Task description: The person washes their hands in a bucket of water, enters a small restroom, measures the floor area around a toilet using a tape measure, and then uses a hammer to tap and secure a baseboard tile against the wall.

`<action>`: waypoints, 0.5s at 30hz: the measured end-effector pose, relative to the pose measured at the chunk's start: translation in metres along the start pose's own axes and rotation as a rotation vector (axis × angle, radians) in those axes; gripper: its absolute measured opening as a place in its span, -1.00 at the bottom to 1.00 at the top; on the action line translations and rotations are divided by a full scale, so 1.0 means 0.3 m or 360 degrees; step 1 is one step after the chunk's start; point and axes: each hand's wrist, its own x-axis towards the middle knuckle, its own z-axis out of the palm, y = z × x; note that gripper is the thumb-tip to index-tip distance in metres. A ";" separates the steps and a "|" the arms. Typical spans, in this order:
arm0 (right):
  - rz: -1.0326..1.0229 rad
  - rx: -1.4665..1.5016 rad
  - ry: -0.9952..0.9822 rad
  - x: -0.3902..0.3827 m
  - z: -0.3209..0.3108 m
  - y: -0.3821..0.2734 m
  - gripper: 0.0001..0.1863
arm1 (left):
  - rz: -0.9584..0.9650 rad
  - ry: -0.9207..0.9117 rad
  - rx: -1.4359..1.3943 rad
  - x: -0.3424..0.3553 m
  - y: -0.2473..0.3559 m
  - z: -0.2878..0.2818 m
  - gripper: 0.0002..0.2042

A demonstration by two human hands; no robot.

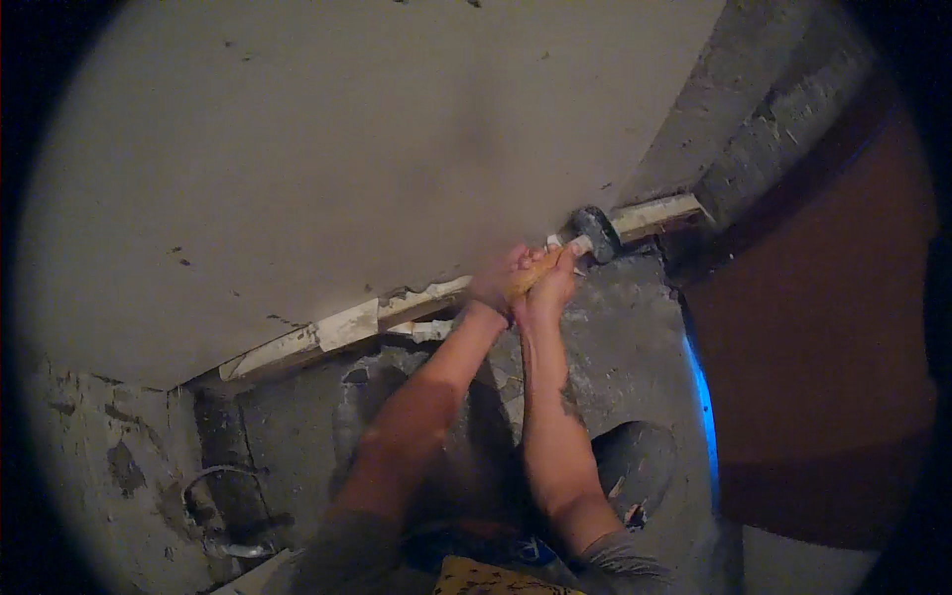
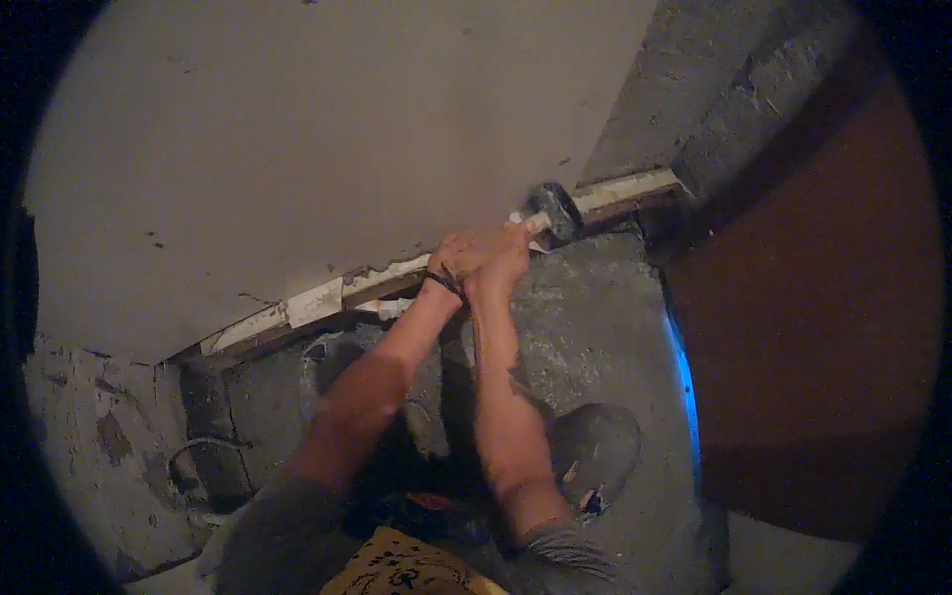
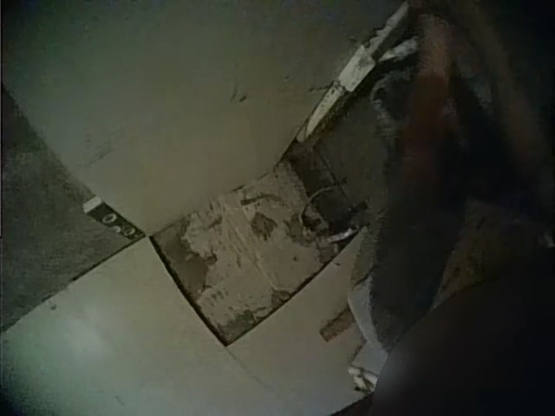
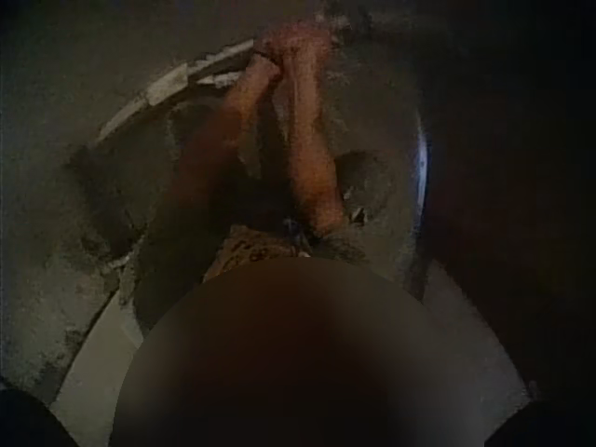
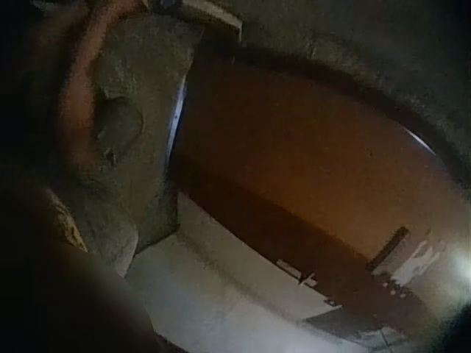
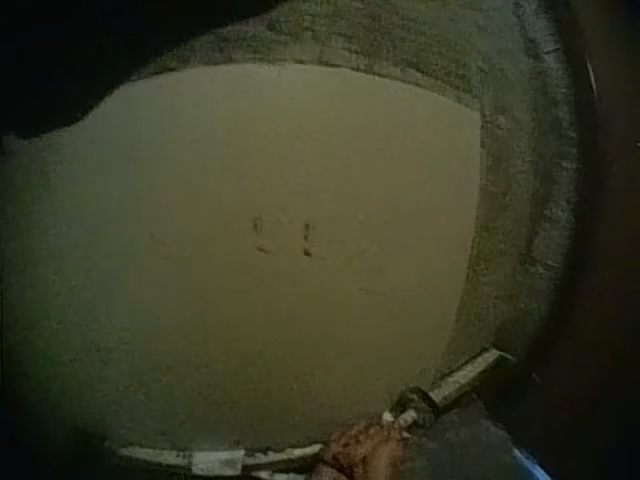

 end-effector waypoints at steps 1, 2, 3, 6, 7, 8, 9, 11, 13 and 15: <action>-0.0031 0.0067 0.0004 -0.006 -0.003 0.002 -0.66 | 0.0084 0.0147 -0.0227 -0.018 -0.020 -0.008 -0.71; -0.0053 0.0140 -0.0008 -0.005 0.010 0.012 -0.67 | 0.0181 0.0303 -0.0444 -0.014 -0.027 -0.034 -0.68; -0.0091 0.0126 0.0009 0.021 -0.012 0.002 -0.67 | 0.0174 0.0280 -0.0481 -0.011 0.017 -0.015 -0.68; -0.0362 0.0242 0.0057 0.024 -0.024 -0.006 -0.69 | 0.0287 -0.0253 0.1066 -0.020 0.118 -0.032 -0.72; -0.0190 0.0125 -0.0055 0.004 -0.014 -0.022 -0.69 | -0.0112 -0.0177 0.0438 -0.027 0.125 -0.048 -0.74; -0.0020 0.0013 -0.0169 -0.030 0.009 -0.042 -0.68 | -0.0495 -0.0093 -0.0195 -0.033 0.134 -0.062 -0.75; 0.0012 0.0024 -0.0196 -0.066 0.050 -0.020 -0.68 | -0.0485 -0.0059 -0.0170 -0.026 0.093 -0.102 -0.75; -0.0112 0.0336 -0.0056 -0.133 0.107 0.028 -0.69 | 0.0616 -0.0044 0.0090 -0.020 0.010 -0.167 -0.79; -0.0128 0.0181 -0.0045 0.024 -0.016 -0.020 -0.69 | 0.0017 -0.0089 -0.0624 -0.035 0.104 -0.034 -0.81; -0.0029 0.0082 -0.0076 0.047 -0.044 -0.025 -0.69 | -0.0590 -0.0074 -0.1203 -0.049 0.107 -0.033 -0.83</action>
